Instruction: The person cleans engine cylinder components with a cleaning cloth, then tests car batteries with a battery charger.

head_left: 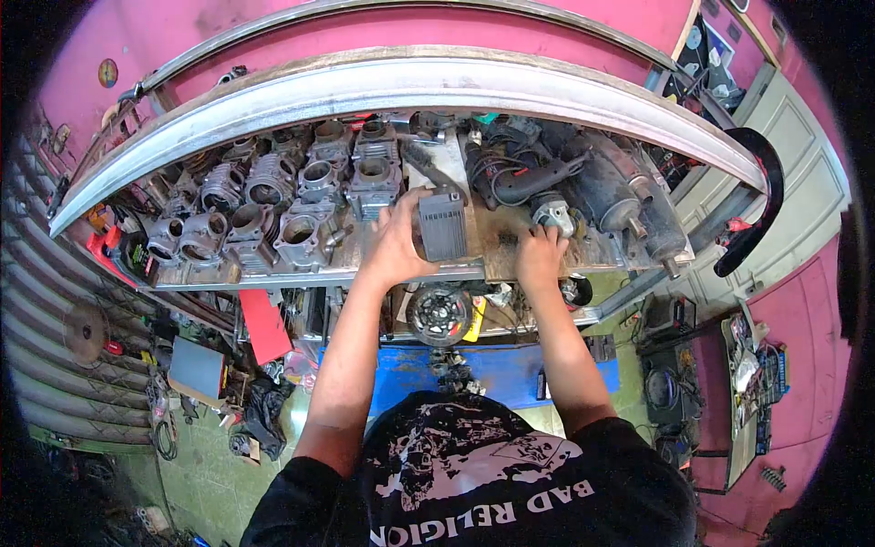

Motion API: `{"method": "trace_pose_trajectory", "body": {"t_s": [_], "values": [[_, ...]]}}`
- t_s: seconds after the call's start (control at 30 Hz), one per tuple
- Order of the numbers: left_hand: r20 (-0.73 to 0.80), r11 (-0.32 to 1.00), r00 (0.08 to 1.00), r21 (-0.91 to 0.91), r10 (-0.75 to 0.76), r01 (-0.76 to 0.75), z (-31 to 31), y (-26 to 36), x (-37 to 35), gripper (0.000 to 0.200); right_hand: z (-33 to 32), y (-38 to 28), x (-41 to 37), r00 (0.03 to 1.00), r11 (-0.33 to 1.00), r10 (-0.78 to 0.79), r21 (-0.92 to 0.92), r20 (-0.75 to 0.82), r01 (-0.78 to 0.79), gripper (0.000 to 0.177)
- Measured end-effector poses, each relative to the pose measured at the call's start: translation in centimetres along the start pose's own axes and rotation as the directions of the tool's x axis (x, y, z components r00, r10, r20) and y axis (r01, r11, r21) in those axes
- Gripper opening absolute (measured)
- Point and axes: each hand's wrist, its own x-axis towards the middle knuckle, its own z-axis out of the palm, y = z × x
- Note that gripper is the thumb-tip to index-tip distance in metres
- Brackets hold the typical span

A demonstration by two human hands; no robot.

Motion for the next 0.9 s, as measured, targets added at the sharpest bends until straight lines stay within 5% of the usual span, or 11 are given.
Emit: {"method": "trace_pose_trajectory", "body": {"t_s": [0.07, 0.13, 0.17, 0.27, 0.37, 0.5, 0.57, 0.63, 0.77, 0.9], "values": [[0.015, 1.000, 1.000, 0.013, -0.019, 0.019, -0.1, -0.2, -0.6, 0.118, -1.3, -0.8, -0.1, 0.999, 0.997, -0.015, -0.082, -0.041, 0.012, 0.030], [0.020, 0.992, 0.995, 0.075, 0.096, -0.097, -0.4, -0.7, -1.2, 0.118, -4.1, -2.6, 0.1, 0.982, 0.970, -0.147, 0.179, -0.117, 0.167, 0.049], [0.019, 0.993, 0.996, 0.080, 0.090, -0.092, -0.4, -1.1, -1.4, 0.118, -5.3, -3.3, 0.5, 0.974, 0.941, -0.225, 0.269, 0.036, 0.207, 0.089], [0.039, 0.987, 0.996, 0.134, 0.085, -0.090, -0.5, -1.7, -2.2, 0.119, -5.7, -6.1, 2.4, 0.899, 0.811, -0.438, 0.420, -0.029, 0.408, 0.114], [0.037, 0.986, 0.990, 0.093, 0.136, -0.139, -1.3, -1.4, -2.1, 0.117, -3.4, -6.6, 5.6, 0.818, 0.700, -0.553, 0.445, -0.157, 0.558, 0.119], [0.136, 0.987, 0.990, 0.158, 0.019, -0.040, -3.2, -0.1, -1.8, 0.112, -3.0, -6.2, 5.8, 0.783, 0.636, -0.597, 0.491, -0.176, 0.595, 0.113], [0.159, 0.982, 0.987, 0.185, 0.001, -0.031, -3.3, -0.5, -1.5, 0.110, -3.1, -6.6, 4.4, 0.838, 0.732, -0.497, 0.409, -0.226, 0.545, 0.112], [0.083, 0.963, 0.980, 0.186, 0.181, -0.193, -2.5, -1.9, -1.5, 0.109, -3.3, -6.7, 3.5, 0.851, 0.779, -0.469, 0.344, -0.237, 0.525, 0.111], [-0.071, 0.935, 0.976, 0.311, 0.204, -0.172, -1.2, -3.4, -1.3, 0.113, -4.7, -7.8, 2.9, 0.896, 0.882, -0.408, 0.178, -0.173, 0.436, 0.109], [-0.091, 0.955, 0.978, 0.252, 0.185, -0.158, -0.6, -2.3, -1.8, 0.121, -5.2, -9.8, 3.4, 0.911, 0.901, -0.368, 0.169, -0.185, 0.399, 0.105]]}}
